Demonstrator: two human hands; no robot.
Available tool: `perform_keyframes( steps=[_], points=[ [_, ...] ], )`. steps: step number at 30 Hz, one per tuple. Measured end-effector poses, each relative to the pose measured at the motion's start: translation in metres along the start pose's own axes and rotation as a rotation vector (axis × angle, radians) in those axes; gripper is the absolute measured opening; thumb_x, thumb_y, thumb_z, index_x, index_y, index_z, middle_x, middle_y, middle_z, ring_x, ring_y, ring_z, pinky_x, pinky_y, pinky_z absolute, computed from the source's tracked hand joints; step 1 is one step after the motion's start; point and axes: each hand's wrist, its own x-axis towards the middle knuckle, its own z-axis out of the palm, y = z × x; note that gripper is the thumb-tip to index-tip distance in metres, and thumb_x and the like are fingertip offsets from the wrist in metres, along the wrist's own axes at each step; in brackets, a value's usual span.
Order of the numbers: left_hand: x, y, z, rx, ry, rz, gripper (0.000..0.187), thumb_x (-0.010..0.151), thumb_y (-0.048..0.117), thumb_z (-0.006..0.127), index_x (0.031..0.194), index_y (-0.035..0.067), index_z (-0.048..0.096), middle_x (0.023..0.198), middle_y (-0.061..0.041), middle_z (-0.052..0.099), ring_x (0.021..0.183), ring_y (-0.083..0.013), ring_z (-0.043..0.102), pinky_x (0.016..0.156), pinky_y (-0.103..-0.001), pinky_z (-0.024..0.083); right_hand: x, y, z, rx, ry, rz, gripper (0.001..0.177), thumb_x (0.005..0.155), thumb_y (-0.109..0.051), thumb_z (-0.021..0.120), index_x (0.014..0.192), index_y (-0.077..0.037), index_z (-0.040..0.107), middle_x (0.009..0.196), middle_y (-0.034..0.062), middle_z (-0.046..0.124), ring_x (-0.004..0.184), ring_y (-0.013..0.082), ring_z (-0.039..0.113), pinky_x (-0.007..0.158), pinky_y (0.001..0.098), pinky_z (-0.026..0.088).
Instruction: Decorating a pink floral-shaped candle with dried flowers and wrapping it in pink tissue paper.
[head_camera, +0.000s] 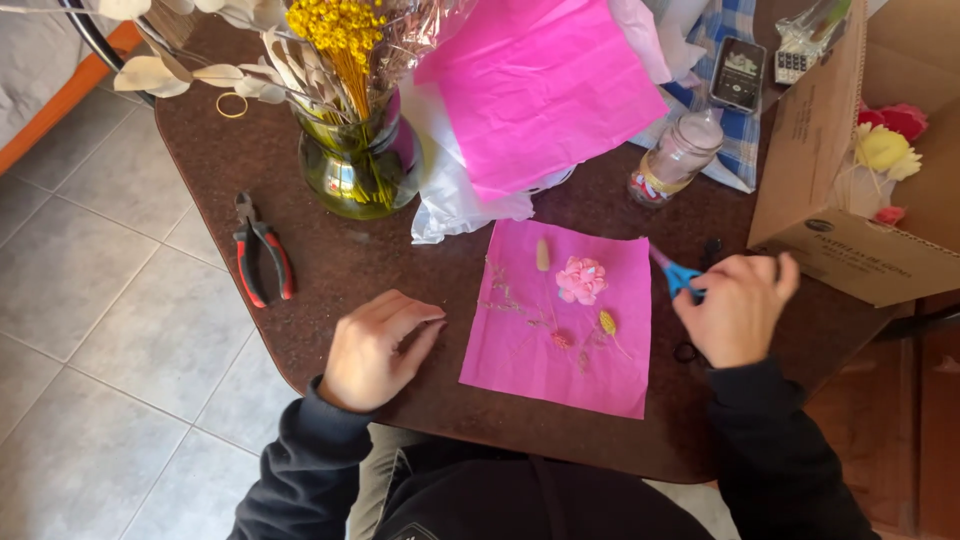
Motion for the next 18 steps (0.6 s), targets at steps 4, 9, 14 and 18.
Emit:
perform_keyframes(
  steps=[4,9,14,18],
  points=[
    [0.002,-0.004,-0.014,0.072,0.043,0.053,0.014,0.082,0.000,0.072,0.095,0.003,0.072,0.090,-0.010,0.071,0.084,-0.0301,0.069,0.072,-0.038,0.056,0.004,0.020,-0.039,-0.084,0.184,0.009,0.023,0.083,-0.030,0.089,0.077,-0.014,0.074,0.096,0.0032,0.065,0.115,0.0280,0.055,0.115,0.0530,0.033],
    [0.017,-0.002,-0.044,0.053,0.155,0.083,0.014,0.087,-0.003,0.069,0.099,0.003,0.069,0.094,-0.010,0.071,0.087,-0.0296,0.070,0.075,-0.037,0.056,0.035,0.028,-0.083,0.153,0.415,-0.080,0.020,0.091,-0.011,0.090,0.092,-0.003,0.071,0.105,0.0089,0.067,0.096,0.0323,0.063,0.092,0.0393,0.051],
    [0.045,0.010,-0.074,0.167,0.237,0.189,0.017,0.086,-0.005,0.068,0.102,0.001,0.068,0.094,-0.012,0.068,0.088,-0.0328,0.067,0.076,-0.039,0.055,0.080,0.007,-0.111,0.814,0.195,0.028,0.014,0.093,-0.005,0.077,0.100,-0.002,0.066,0.109,0.0073,0.065,0.088,0.0121,0.067,0.082,0.0238,0.056],
    [0.084,0.024,-0.090,0.233,0.402,0.254,0.017,0.088,-0.006,0.068,0.104,0.001,0.069,0.095,-0.014,0.067,0.089,-0.0344,0.066,0.078,-0.041,0.054,0.125,-0.054,-0.159,0.838,0.088,-0.085,0.017,0.083,0.000,0.075,0.097,0.003,0.066,0.098,0.0080,0.069,0.078,0.0104,0.068,0.066,0.0224,0.054]
  ],
)
